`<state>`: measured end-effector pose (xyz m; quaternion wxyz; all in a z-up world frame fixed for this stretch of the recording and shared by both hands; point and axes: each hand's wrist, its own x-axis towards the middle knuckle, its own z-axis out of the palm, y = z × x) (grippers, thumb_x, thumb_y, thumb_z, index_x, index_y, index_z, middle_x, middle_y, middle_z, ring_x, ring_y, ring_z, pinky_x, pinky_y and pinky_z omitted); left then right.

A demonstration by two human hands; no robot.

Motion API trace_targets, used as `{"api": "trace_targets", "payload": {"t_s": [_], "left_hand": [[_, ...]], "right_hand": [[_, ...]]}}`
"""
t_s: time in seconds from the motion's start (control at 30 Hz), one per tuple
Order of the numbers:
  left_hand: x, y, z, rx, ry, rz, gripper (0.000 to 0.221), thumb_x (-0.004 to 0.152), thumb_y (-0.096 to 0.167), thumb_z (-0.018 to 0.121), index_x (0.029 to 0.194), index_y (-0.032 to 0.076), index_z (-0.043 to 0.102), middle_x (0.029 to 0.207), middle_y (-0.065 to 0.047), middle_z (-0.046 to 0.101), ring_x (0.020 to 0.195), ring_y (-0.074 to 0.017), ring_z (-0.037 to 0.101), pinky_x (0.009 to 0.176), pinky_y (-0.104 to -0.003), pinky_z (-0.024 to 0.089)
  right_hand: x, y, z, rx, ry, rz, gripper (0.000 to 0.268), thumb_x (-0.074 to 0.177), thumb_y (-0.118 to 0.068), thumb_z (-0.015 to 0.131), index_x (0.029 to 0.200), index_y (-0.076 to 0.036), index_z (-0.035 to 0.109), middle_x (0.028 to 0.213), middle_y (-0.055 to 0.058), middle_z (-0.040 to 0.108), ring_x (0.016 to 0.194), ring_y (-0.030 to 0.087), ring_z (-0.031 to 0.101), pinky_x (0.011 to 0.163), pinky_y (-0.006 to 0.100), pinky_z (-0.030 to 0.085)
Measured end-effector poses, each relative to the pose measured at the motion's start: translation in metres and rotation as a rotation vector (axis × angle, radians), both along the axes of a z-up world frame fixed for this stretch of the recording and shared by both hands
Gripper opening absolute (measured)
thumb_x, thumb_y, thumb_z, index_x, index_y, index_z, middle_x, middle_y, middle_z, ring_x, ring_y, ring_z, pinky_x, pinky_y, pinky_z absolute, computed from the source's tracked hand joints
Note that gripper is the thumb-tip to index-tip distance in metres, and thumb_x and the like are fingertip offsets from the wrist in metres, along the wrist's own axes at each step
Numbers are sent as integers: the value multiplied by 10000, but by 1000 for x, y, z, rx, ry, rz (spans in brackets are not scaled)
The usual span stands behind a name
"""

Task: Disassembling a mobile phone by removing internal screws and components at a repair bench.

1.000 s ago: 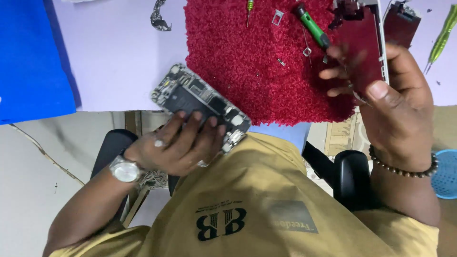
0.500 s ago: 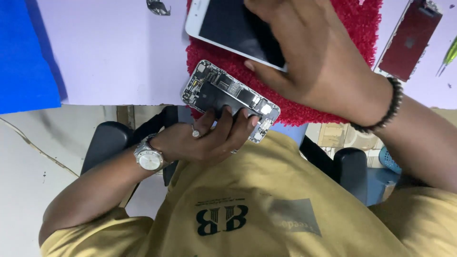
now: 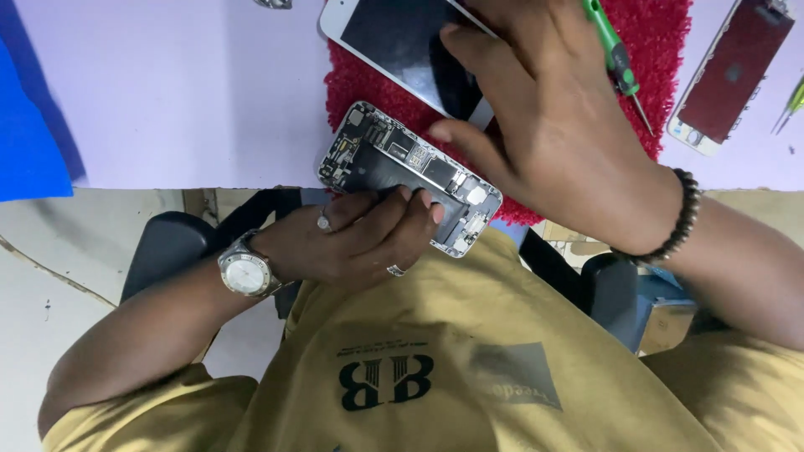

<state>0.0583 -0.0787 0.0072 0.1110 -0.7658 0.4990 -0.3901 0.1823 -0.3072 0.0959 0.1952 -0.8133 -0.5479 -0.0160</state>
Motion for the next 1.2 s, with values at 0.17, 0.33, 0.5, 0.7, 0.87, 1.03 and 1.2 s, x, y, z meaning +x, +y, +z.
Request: {"api": "trace_targets", "payload": {"t_s": [0.17,0.33,0.5,0.7,0.87,1.03,1.2], "left_hand": [[6,-2,4,-94,14,9,199,1161,229,684,1222,45,726,1174,-75,675,1004,-188,658,997,-262,548],[6,-2,-7,-164,72,-7,235,1163,308,768,1207,89,694,1178,-53,684,1020,-182,638,1009,-268,516],[7,-3,-14,-200,87,-25,273,1142,322,789,1201,93,652,1167,-36,678,1019,-173,659,934,-260,529],[6,-2,-16,-180,94,-45,231,1143,279,759,1222,85,662,1167,-48,679,1036,-185,659,951,-267,545],[9,-2,-14,-156,56,-59,248,1153,292,783,1190,72,676,1155,-58,670,1035,-178,651,984,-257,542],[6,-2,-20,-157,101,-60,201,1113,237,720,1223,78,667,1153,-68,664,994,-191,663,826,-273,560],[5,1,-18,-146,164,-79,155,1138,217,690,1201,80,656,1167,-80,674,1029,-215,662,968,-294,531]], "right_hand": [[-28,-25,3,44,16,67,238,1141,34,523,1279,126,694,1292,290,653,1157,432,671,963,517,557],[-55,-41,-12,78,-35,58,259,1113,-88,603,1219,93,755,1177,248,733,1038,368,730,871,465,618],[-60,-44,-21,78,-55,83,266,1115,-63,582,1263,90,742,1187,241,726,1032,386,743,855,445,608],[-59,-45,-23,70,-64,104,259,1111,-64,618,1281,92,737,1173,221,712,1024,359,724,854,439,601],[-59,-41,-17,-23,-208,148,223,1101,9,630,1274,97,739,1146,209,732,995,309,720,813,393,591],[-64,-36,-14,-146,-376,146,220,1108,-34,655,1287,37,763,1223,165,747,1069,265,725,886,356,607],[-68,-36,-17,-164,-453,122,223,1117,-44,642,1304,27,743,1270,161,742,1204,303,700,941,363,611]]}}
